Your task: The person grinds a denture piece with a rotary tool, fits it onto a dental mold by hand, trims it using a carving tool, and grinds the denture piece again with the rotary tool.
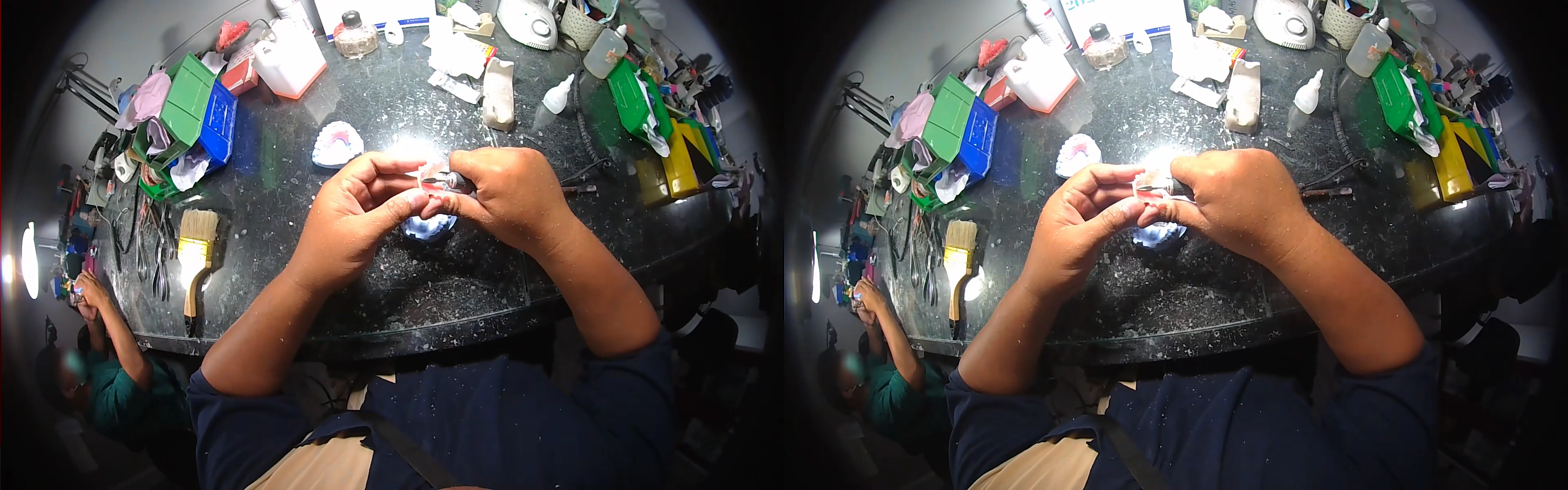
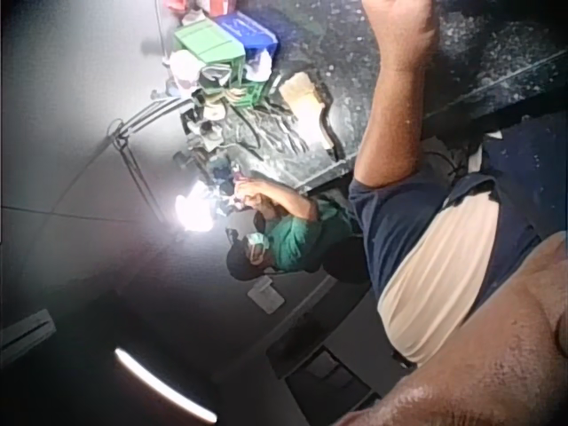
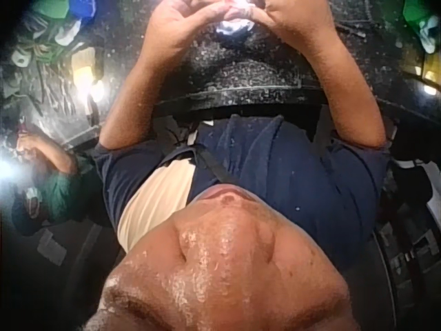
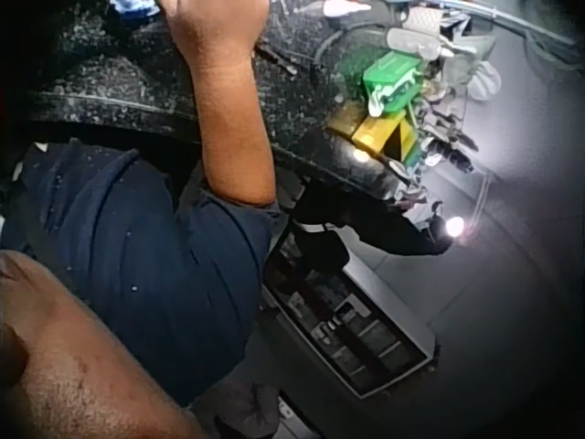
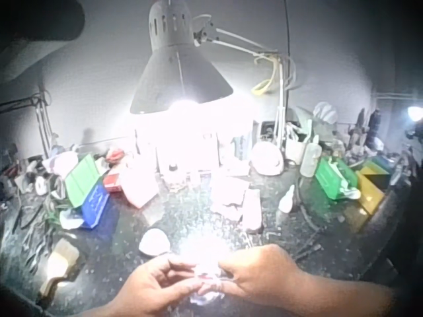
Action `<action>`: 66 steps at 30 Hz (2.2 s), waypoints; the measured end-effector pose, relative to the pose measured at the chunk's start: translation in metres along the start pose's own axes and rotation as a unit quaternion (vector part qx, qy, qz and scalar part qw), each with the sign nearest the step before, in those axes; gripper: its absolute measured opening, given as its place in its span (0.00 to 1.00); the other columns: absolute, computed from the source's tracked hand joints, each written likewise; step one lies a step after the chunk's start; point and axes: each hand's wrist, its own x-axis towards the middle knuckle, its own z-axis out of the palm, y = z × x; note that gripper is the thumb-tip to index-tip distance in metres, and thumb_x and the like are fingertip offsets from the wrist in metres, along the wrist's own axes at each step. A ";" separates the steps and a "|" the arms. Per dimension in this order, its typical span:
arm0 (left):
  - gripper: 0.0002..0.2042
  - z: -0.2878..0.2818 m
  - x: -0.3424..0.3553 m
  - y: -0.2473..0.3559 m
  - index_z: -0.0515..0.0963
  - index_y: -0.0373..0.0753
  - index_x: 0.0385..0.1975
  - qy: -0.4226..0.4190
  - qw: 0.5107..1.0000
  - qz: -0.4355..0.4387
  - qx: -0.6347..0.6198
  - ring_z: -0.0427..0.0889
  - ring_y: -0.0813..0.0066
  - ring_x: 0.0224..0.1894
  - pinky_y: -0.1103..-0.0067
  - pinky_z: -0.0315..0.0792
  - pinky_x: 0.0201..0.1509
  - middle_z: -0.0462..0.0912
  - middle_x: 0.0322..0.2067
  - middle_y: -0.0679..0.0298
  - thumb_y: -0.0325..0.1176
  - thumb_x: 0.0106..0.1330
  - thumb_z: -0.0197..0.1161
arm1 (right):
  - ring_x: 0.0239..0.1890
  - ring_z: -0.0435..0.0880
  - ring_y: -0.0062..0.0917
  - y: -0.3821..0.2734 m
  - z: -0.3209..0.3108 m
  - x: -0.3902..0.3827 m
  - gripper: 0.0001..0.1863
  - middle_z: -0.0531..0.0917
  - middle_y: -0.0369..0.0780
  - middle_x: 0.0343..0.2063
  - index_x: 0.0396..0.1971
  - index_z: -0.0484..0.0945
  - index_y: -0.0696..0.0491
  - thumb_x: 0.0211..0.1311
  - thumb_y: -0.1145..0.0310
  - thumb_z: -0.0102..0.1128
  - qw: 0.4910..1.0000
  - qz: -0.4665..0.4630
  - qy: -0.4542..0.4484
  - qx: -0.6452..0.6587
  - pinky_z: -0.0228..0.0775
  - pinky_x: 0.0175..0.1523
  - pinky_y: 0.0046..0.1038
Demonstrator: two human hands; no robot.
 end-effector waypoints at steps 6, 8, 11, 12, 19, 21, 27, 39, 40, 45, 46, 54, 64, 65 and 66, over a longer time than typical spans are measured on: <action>0.19 0.001 0.000 0.001 0.77 0.28 0.67 -0.002 1.000 -0.001 -0.001 0.91 0.68 0.58 0.71 0.83 0.67 0.91 0.56 0.51 0.24 0.81 0.68 | 0.33 0.92 0.44 0.000 -0.001 -0.001 0.24 0.90 0.44 0.29 0.35 0.85 0.50 0.66 0.41 0.76 1.000 -0.002 -0.010 -0.015 0.82 0.38 0.44; 0.18 0.001 0.000 0.001 0.78 0.28 0.67 -0.002 1.000 -0.002 -0.008 0.91 0.69 0.58 0.72 0.83 0.67 0.91 0.56 0.51 0.24 0.81 0.68 | 0.33 0.92 0.44 0.001 0.000 -0.001 0.25 0.89 0.44 0.29 0.35 0.85 0.50 0.67 0.40 0.75 1.000 -0.005 -0.004 -0.009 0.83 0.37 0.44; 0.18 0.001 0.000 0.001 0.78 0.28 0.67 -0.005 1.000 0.004 0.001 0.91 0.69 0.58 0.72 0.83 0.67 0.91 0.56 0.51 0.24 0.81 0.68 | 0.33 0.92 0.44 -0.002 -0.002 0.000 0.25 0.90 0.44 0.28 0.34 0.85 0.50 0.67 0.40 0.75 0.999 0.006 0.005 -0.033 0.83 0.37 0.45; 0.18 0.001 0.001 0.001 0.78 0.28 0.67 -0.005 1.000 0.005 0.000 0.91 0.69 0.58 0.72 0.83 0.67 0.91 0.56 0.51 0.24 0.81 0.68 | 0.33 0.92 0.44 -0.002 -0.002 0.000 0.25 0.90 0.44 0.28 0.34 0.85 0.50 0.67 0.40 0.75 0.999 0.006 0.005 -0.034 0.83 0.37 0.45; 0.18 -0.001 0.001 -0.001 0.78 0.28 0.66 -0.006 1.000 -0.003 -0.007 0.91 0.69 0.58 0.72 0.83 0.67 0.90 0.56 0.51 0.24 0.81 0.69 | 0.32 0.92 0.44 0.001 0.004 0.000 0.25 0.89 0.44 0.28 0.34 0.85 0.50 0.67 0.40 0.76 1.000 -0.003 -0.002 -0.031 0.83 0.36 0.44; 0.18 -0.001 0.001 -0.001 0.78 0.28 0.66 -0.007 1.000 -0.005 -0.007 0.91 0.69 0.58 0.72 0.83 0.67 0.90 0.56 0.51 0.24 0.81 0.69 | 0.32 0.92 0.44 0.002 0.004 -0.001 0.25 0.89 0.44 0.28 0.34 0.85 0.50 0.66 0.41 0.76 0.999 -0.008 0.002 -0.032 0.83 0.36 0.44; 0.17 -0.001 0.002 -0.001 0.77 0.28 0.65 -0.004 1.000 -0.004 -0.016 0.91 0.70 0.57 0.73 0.83 0.67 0.91 0.55 0.51 0.23 0.81 0.69 | 0.30 0.91 0.44 0.002 0.002 -0.001 0.26 0.89 0.43 0.27 0.32 0.85 0.50 0.66 0.39 0.76 0.999 -0.012 0.007 -0.033 0.82 0.36 0.44; 0.17 -0.001 0.001 0.001 0.77 0.27 0.65 -0.002 1.000 -0.015 -0.012 0.91 0.69 0.57 0.73 0.83 0.68 0.91 0.55 0.50 0.23 0.81 0.69 | 0.30 0.91 0.44 0.003 0.005 -0.001 0.26 0.88 0.43 0.26 0.31 0.84 0.50 0.65 0.38 0.76 1.000 -0.011 0.013 -0.021 0.82 0.35 0.44; 0.17 -0.002 0.001 0.001 0.77 0.27 0.65 -0.001 1.000 -0.014 -0.013 0.91 0.69 0.57 0.73 0.83 0.67 0.91 0.55 0.50 0.23 0.81 0.69 | 0.30 0.91 0.44 0.002 0.003 -0.001 0.27 0.88 0.43 0.26 0.31 0.84 0.50 0.65 0.38 0.76 1.000 -0.009 0.014 -0.024 0.82 0.35 0.44; 0.17 -0.001 0.002 0.001 0.77 0.27 0.65 -0.005 1.000 -0.001 -0.010 0.91 0.70 0.57 0.74 0.83 0.67 0.91 0.55 0.51 0.23 0.81 0.69 | 0.30 0.91 0.43 0.001 0.003 0.000 0.27 0.88 0.43 0.26 0.31 0.84 0.49 0.65 0.38 0.76 0.999 -0.004 0.031 -0.031 0.82 0.35 0.44; 0.17 -0.001 0.002 0.001 0.77 0.27 0.65 -0.005 1.000 -0.004 -0.006 0.91 0.70 0.57 0.73 0.83 0.67 0.91 0.55 0.51 0.23 0.81 0.69 | 0.30 0.91 0.43 0.001 0.004 0.000 0.27 0.88 0.43 0.26 0.31 0.84 0.49 0.65 0.38 0.76 0.999 -0.005 0.027 -0.032 0.82 0.35 0.44; 0.18 -0.001 0.002 0.000 0.77 0.27 0.65 0.001 1.000 -0.006 0.007 0.91 0.70 0.56 0.74 0.83 0.67 0.91 0.54 0.52 0.23 0.81 0.69 | 0.30 0.92 0.42 0.003 0.005 -0.002 0.27 0.88 0.43 0.26 0.31 0.85 0.49 0.64 0.37 0.76 0.999 -0.013 0.021 -0.038 0.82 0.35 0.43; 0.17 0.000 0.001 -0.001 0.78 0.28 0.65 -0.004 1.000 0.001 0.000 0.92 0.69 0.57 0.73 0.83 0.66 0.91 0.55 0.51 0.24 0.81 0.69 | 0.30 0.92 0.43 0.000 0.002 0.000 0.27 0.89 0.43 0.27 0.31 0.84 0.50 0.63 0.38 0.77 0.999 0.001 0.027 -0.029 0.82 0.35 0.43; 0.17 0.000 0.001 0.000 0.78 0.29 0.66 -0.003 1.000 0.003 0.004 0.92 0.68 0.57 0.72 0.83 0.66 0.91 0.56 0.50 0.24 0.81 0.68 | 0.31 0.92 0.44 -0.001 0.002 0.000 0.27 0.89 0.44 0.27 0.32 0.84 0.51 0.63 0.38 0.77 0.999 0.008 0.038 -0.029 0.82 0.35 0.43; 0.17 0.000 0.001 -0.001 0.78 0.29 0.66 -0.003 1.000 0.003 0.004 0.92 0.68 0.57 0.72 0.83 0.66 0.91 0.56 0.50 0.24 0.81 0.68 | 0.31 0.92 0.44 -0.001 0.003 0.000 0.27 0.89 0.44 0.27 0.32 0.84 0.51 0.63 0.38 0.77 0.999 0.008 0.038 -0.028 0.82 0.35 0.43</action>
